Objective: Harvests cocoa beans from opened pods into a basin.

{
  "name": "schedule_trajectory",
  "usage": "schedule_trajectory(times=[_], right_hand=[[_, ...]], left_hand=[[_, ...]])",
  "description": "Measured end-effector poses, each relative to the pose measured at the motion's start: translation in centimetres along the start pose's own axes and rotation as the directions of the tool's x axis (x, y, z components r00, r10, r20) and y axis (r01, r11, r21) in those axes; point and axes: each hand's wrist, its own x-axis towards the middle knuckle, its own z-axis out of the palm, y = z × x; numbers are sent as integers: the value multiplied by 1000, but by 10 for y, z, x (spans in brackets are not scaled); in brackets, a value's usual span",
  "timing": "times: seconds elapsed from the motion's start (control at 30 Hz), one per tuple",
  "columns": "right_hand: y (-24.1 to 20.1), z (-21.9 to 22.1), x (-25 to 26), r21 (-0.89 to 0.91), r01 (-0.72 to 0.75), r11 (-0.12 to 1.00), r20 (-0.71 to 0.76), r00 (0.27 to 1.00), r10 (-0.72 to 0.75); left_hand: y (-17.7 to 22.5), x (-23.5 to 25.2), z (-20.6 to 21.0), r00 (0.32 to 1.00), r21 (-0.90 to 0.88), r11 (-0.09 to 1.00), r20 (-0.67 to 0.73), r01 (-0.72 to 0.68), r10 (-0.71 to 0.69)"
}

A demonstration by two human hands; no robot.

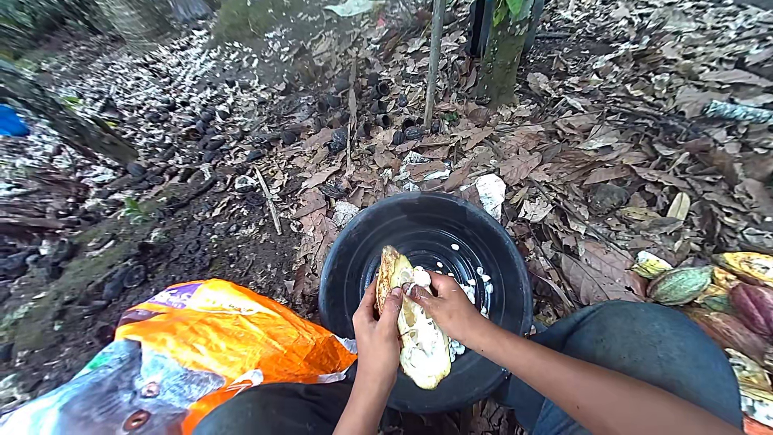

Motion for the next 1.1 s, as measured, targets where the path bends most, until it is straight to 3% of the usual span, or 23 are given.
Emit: schedule_trajectory(times=[0.2,0.43,0.6,0.8,0.93,1.1], right_hand=[[-6,-1,-1,-120,-39,992,-126,992,24],[-14,-5,-3,-86,-76,993,-21,997,74],[-15,-4,0,-48,-124,991,-13,992,124],[-6,0,-5,-64,22,998,-86,996,-27],[-14,-2,-5,23,75,997,-128,989,-72],[-28,-5,-3,230,-12,973,-156,987,49]], left_hand=[[0,-1,1,1000,12,1000,10,13,-13],[3,2,0,999,-22,999,-19,45,-46],[-3,2,-2,996,96,992,55,-76,71],[-1,2,0,991,100,988,73,-119,112],[-1,1,-2,991,85,991,90,-105,97],[-4,-1,-2,992,77,994,103,-80,72]])
